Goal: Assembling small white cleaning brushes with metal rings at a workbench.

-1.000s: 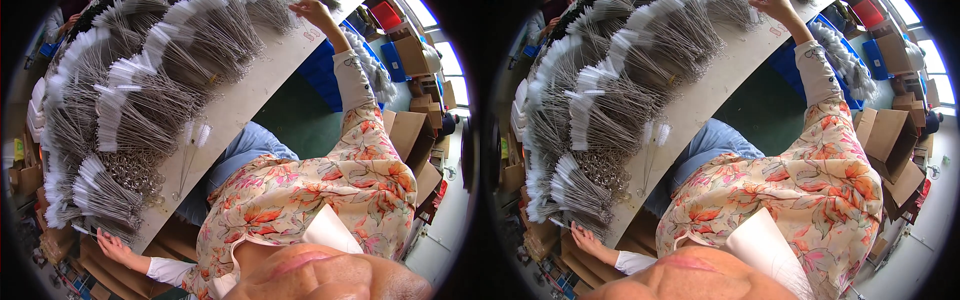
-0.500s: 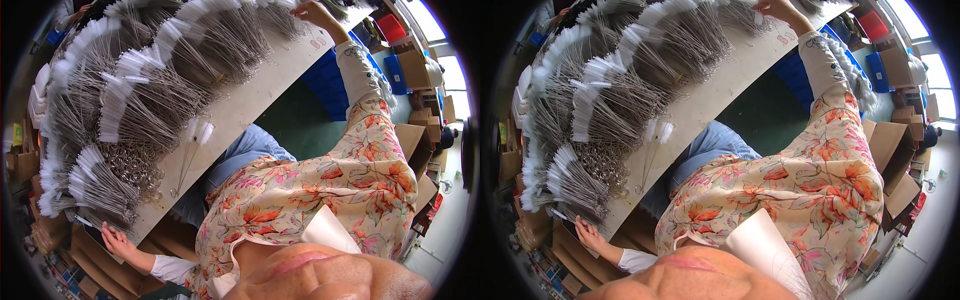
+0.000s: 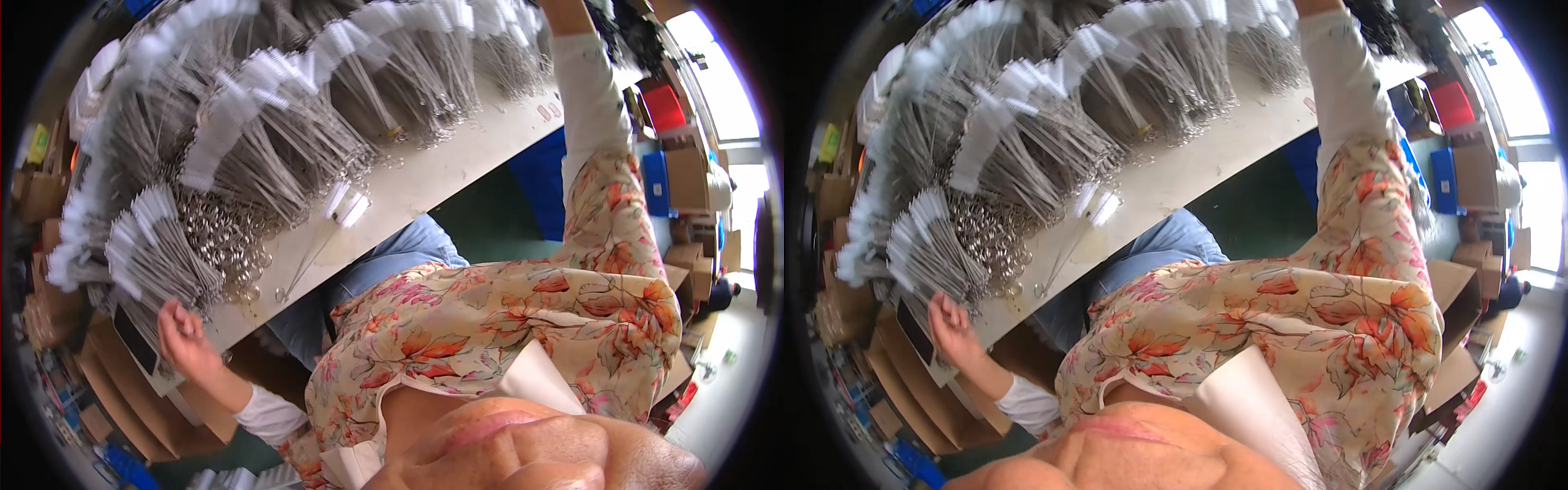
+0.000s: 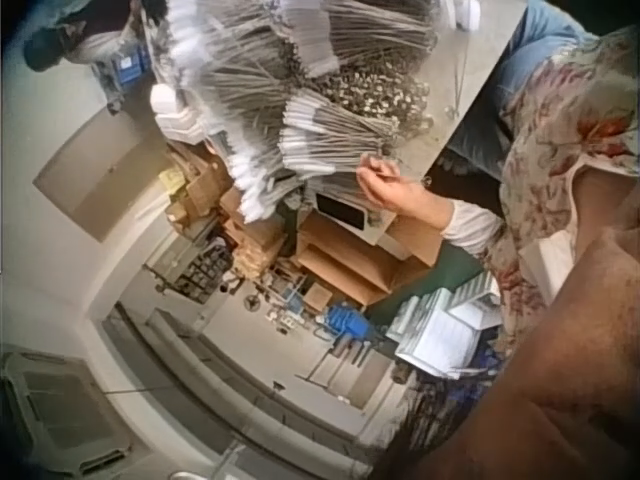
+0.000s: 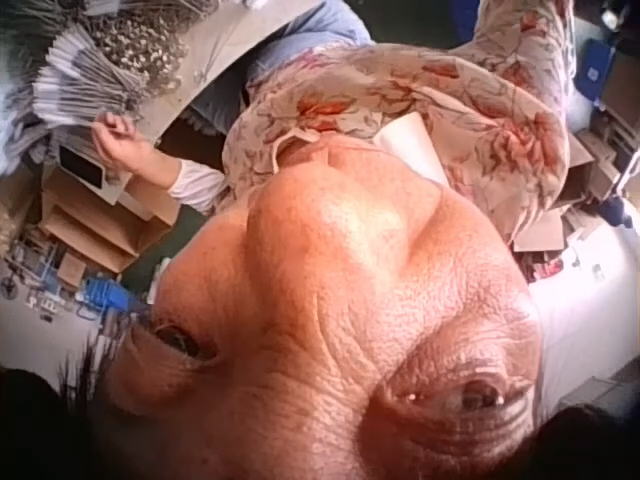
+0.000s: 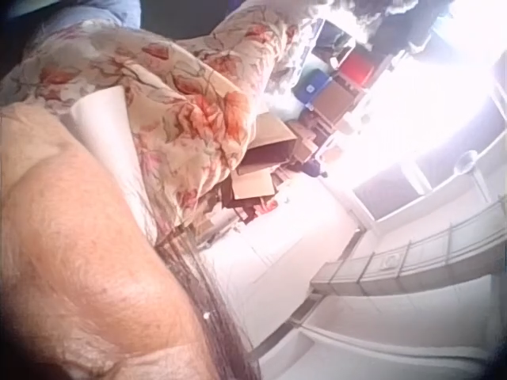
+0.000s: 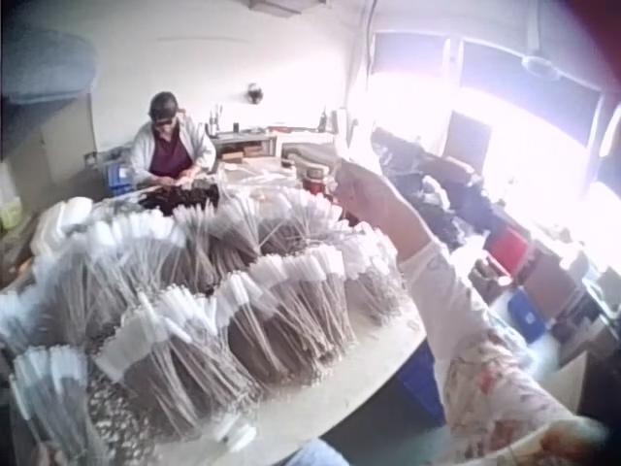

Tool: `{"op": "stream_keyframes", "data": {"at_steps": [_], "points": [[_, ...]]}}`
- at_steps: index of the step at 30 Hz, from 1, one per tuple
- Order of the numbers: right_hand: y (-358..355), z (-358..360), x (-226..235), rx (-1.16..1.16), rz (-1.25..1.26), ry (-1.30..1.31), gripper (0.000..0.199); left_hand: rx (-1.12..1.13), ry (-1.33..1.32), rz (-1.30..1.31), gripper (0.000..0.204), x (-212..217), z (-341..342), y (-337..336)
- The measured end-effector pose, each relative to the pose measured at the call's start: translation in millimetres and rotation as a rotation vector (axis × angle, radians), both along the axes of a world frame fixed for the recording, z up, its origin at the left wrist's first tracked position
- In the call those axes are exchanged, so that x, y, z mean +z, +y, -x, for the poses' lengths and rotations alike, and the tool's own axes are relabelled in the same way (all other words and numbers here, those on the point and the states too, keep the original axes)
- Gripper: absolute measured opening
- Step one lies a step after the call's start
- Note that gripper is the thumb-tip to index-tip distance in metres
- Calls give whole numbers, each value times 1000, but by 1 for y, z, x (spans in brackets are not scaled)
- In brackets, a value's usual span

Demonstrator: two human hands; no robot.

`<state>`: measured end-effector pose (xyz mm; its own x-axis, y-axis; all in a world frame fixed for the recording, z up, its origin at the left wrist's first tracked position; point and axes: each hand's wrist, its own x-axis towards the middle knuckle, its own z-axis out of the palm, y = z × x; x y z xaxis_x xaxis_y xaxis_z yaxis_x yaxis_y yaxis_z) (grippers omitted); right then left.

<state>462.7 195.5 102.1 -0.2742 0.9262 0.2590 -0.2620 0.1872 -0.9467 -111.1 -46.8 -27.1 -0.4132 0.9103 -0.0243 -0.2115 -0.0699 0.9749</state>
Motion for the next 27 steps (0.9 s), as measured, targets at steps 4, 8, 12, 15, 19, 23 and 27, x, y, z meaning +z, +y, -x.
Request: {"op": "stream_keyframes", "data": {"at_steps": [4,8,12,15,19,23,27], "points": [[-61,138,-28,224,-4,210,23,-212,185,-101,26,41,-104,23],[-119,249,-58,276,226,196,22,-422,318,-340,23,40,-166,59],[-156,268,-80,118,-187,33,30,-166,761,-710,23,17,-170,79],[-147,235,-108,-115,-321,-110,34,-38,431,-775,4,27,-166,63],[-169,249,-139,191,399,390,34,-365,524,-495,17,-4,-182,44],[-165,242,-145,215,677,712,20,-278,988,-824,35,-33,-188,37],[-158,177,-98,281,127,-472,23,-348,1003,-738,37,-41,-169,20]]}}
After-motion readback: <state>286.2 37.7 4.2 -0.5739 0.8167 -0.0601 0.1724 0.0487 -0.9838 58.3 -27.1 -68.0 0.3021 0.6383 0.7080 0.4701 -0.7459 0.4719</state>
